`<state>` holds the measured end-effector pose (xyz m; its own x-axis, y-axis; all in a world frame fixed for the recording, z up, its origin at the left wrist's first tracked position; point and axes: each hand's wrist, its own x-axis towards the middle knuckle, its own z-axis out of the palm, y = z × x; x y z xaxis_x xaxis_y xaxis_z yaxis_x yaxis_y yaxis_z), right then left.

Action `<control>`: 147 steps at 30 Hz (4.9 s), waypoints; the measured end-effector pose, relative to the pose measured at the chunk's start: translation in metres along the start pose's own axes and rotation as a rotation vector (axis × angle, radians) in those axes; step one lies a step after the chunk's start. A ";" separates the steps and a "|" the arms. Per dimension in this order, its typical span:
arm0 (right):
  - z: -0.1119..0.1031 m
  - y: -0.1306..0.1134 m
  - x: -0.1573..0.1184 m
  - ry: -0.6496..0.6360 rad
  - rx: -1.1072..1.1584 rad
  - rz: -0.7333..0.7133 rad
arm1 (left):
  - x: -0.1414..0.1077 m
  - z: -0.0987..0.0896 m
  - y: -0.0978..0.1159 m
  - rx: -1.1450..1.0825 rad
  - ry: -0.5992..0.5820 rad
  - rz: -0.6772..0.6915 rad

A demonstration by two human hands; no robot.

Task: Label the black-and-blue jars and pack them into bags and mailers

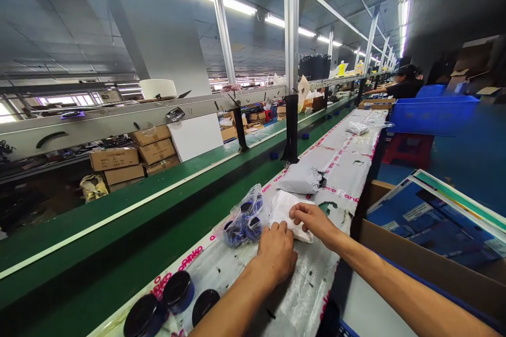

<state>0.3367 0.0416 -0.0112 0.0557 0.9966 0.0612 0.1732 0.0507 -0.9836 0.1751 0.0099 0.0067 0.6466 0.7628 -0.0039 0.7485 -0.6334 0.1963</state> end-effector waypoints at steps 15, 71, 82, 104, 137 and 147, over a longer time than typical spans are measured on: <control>0.049 -0.060 -0.053 -0.099 0.285 -0.140 | -0.102 -0.055 -0.025 -0.667 0.321 -0.307; 0.135 0.011 -0.110 -0.468 -0.802 -1.341 | -0.256 0.026 -0.076 0.198 0.521 -0.148; 0.148 0.021 -0.107 -0.487 -0.987 -1.060 | -0.245 0.031 -0.077 0.170 0.417 -0.295; 0.158 -0.045 -0.080 -0.808 -1.085 -0.505 | -0.232 0.032 -0.074 -0.304 0.436 -0.508; 0.128 -0.011 -0.109 -0.651 -0.517 -0.569 | -0.220 0.018 -0.061 -0.358 0.332 -0.708; 0.139 -0.020 -0.098 -0.364 -0.786 -0.524 | -0.203 -0.004 -0.061 -0.198 0.284 -0.712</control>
<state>0.1909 -0.0482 -0.0211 -0.4933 0.8273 0.2687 0.6957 0.5607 -0.4491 -0.0018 -0.1057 -0.0001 -0.0606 0.9968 0.0512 0.9108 0.0342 0.4114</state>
